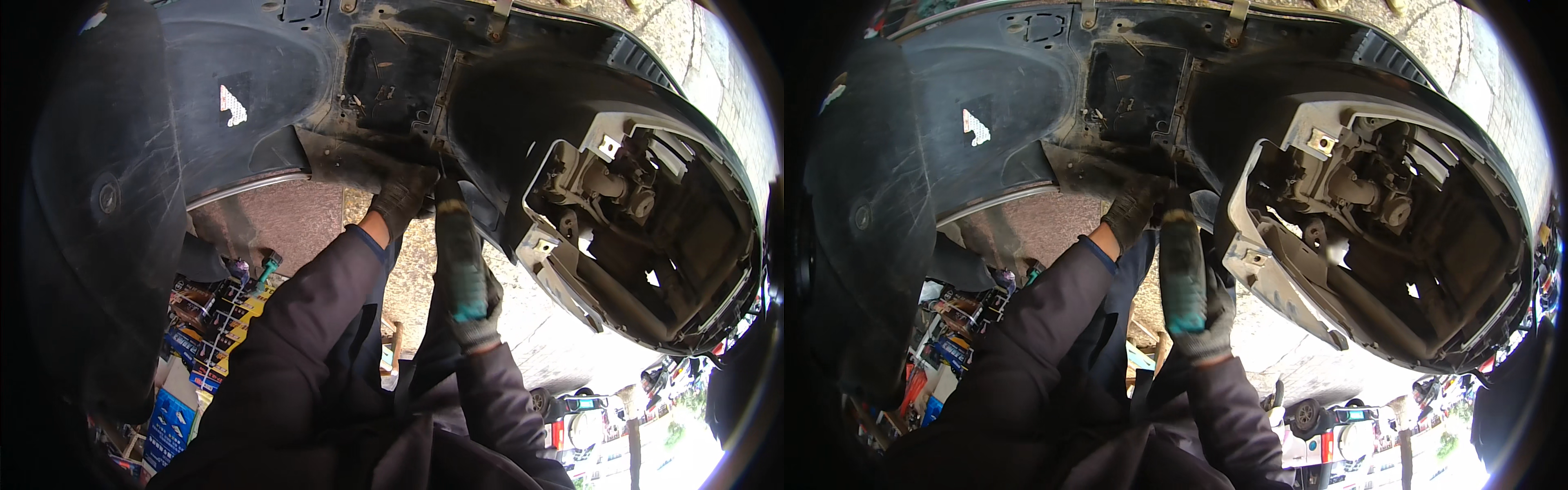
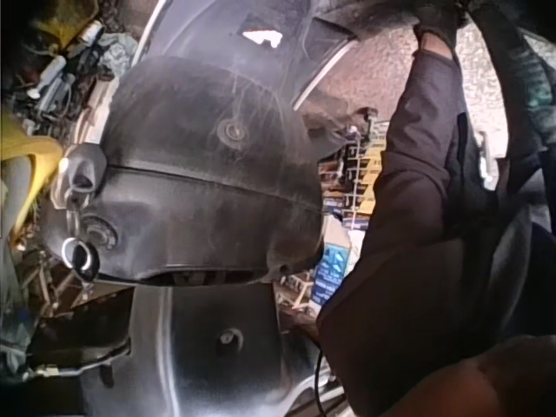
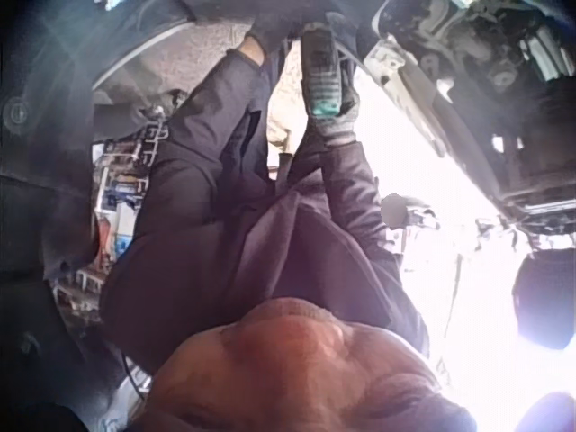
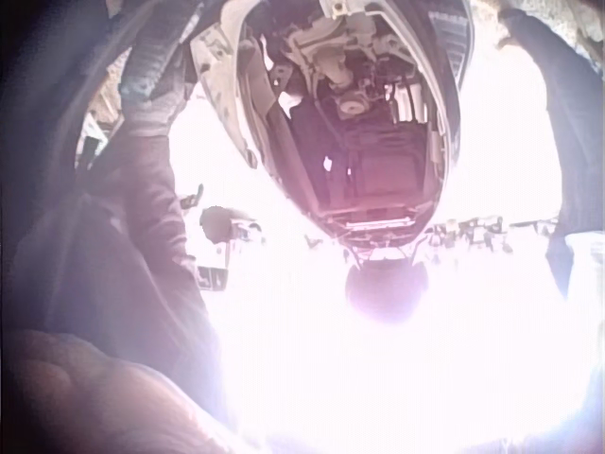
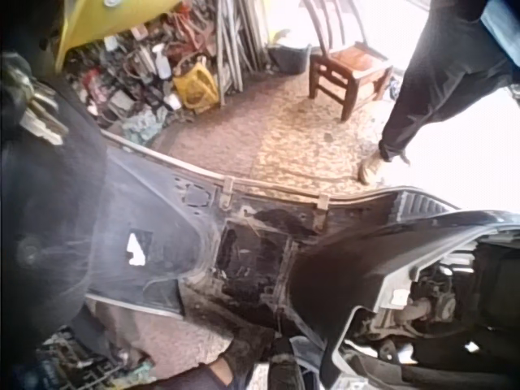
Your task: The person uses a cordless drill to remove screws and detach panels from a scooter's under-seat compartment. They then move a chair aside and continue removing internal components, including a metal bracket and exhaust pipe, from the scooter's frame.
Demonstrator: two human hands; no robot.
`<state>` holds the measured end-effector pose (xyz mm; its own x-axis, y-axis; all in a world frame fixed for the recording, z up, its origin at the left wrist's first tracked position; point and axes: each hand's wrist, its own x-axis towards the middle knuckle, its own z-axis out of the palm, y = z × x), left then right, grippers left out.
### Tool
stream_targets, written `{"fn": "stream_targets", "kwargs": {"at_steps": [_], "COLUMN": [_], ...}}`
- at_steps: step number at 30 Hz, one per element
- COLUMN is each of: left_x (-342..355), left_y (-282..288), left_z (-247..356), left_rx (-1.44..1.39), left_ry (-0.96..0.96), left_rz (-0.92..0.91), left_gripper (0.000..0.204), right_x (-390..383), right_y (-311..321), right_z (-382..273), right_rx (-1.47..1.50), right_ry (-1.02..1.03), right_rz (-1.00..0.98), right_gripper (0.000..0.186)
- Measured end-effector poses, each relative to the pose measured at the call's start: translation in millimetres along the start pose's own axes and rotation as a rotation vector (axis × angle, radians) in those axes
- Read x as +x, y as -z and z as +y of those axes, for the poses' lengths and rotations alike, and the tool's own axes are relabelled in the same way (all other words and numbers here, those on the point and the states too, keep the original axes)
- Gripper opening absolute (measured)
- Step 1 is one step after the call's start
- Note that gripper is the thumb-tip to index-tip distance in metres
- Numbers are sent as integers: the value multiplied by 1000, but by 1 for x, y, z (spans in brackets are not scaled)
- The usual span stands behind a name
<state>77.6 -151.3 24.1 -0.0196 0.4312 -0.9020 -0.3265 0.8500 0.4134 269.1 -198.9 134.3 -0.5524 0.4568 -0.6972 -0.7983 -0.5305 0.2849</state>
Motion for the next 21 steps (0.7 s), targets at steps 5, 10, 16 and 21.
{"fn": "stream_targets", "kwargs": {"at_steps": [5,10,16,21], "left_x": [14,23,22,30], "left_y": [-6,-9,-14,-9], "left_z": [-12,-6,3,-5], "left_rx": [-216,-211,-535,-509], "left_ry": [-170,-21,102,140], "left_rz": [5,0,6,0], "left_gripper": [22,17,15,15], "right_x": [39,44,39,50], "right_y": [4,-6,7,-8], "right_z": [7,6,4,9], "right_rx": [55,-135,-1155,-406], "right_ry": [46,99,225,146], "right_rz": [193,218,375,317], "right_gripper": [47,44,41,40]}}
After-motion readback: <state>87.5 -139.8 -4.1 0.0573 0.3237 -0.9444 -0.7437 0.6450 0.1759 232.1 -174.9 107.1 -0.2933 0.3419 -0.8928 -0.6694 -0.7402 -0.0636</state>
